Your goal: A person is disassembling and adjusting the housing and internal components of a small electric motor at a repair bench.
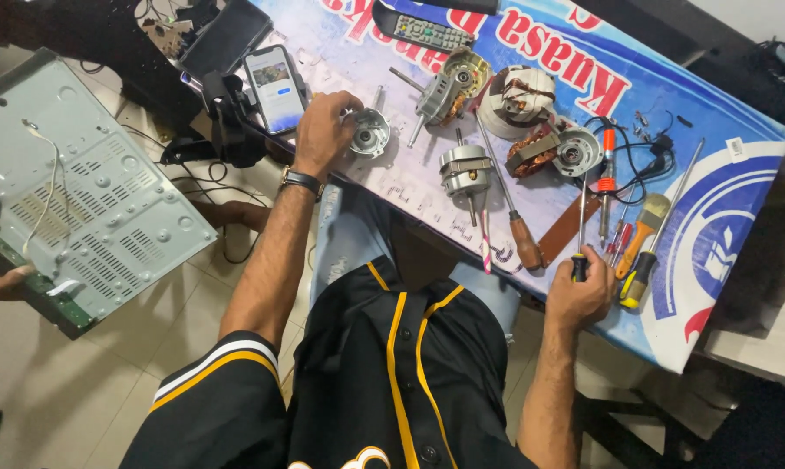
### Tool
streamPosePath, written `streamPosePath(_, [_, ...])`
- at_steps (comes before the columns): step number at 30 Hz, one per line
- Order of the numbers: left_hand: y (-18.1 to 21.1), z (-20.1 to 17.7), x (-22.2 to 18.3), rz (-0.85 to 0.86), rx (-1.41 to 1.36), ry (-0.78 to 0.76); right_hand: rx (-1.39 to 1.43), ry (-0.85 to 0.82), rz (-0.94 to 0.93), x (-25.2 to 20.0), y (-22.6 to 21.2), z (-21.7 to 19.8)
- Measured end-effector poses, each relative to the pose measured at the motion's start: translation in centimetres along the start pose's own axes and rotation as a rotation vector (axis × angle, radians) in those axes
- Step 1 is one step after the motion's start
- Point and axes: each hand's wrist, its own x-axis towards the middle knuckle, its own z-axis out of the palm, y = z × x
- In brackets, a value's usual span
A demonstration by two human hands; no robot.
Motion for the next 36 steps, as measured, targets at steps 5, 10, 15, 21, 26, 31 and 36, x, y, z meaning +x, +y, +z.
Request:
streamPosePath(5, [0.1, 0.0, -0.1, 0.037, 0.107, -0.004, 0.005, -0.004, 0.002, -0.1, 1.0, 0.7])
streamPosePath(10, [-0.6, 1.7, 0.0, 0.145, 0.302, 0.033, 0.002, -0.016, -0.005, -0.1, 0.7, 0.3])
streamPosePath(15, [-0.5, 3.0, 0.2, 0.169, 0.421, 0.069, 0.021, -0.018, 0.015, -0.2, 0.6, 0.5])
streamPosePath(21, [0.2, 2.6, 0.6, 0.15, 0.47, -0.039, 0.007, 0.002, 0.04, -0.4, 1.8, 1.4])
streamPosePath(26, [3.3, -0.4, 0.8, 0.094, 0.451, -0.173, 0.042, -0.045, 0.04, 0.3, -1.0, -0.7])
streamPosePath(31, [5.2, -1.7, 1.4, 0.08, 0.466, -0.274, 0.085, -0.069, 0.067, 0.7, -1.8, -1.5])
streamPosePath(36, [5.0, -1.9, 0.9, 0.141, 0.396, -0.179, 0.081, -0.104, 0.089, 0.9, -2.1, -1.7])
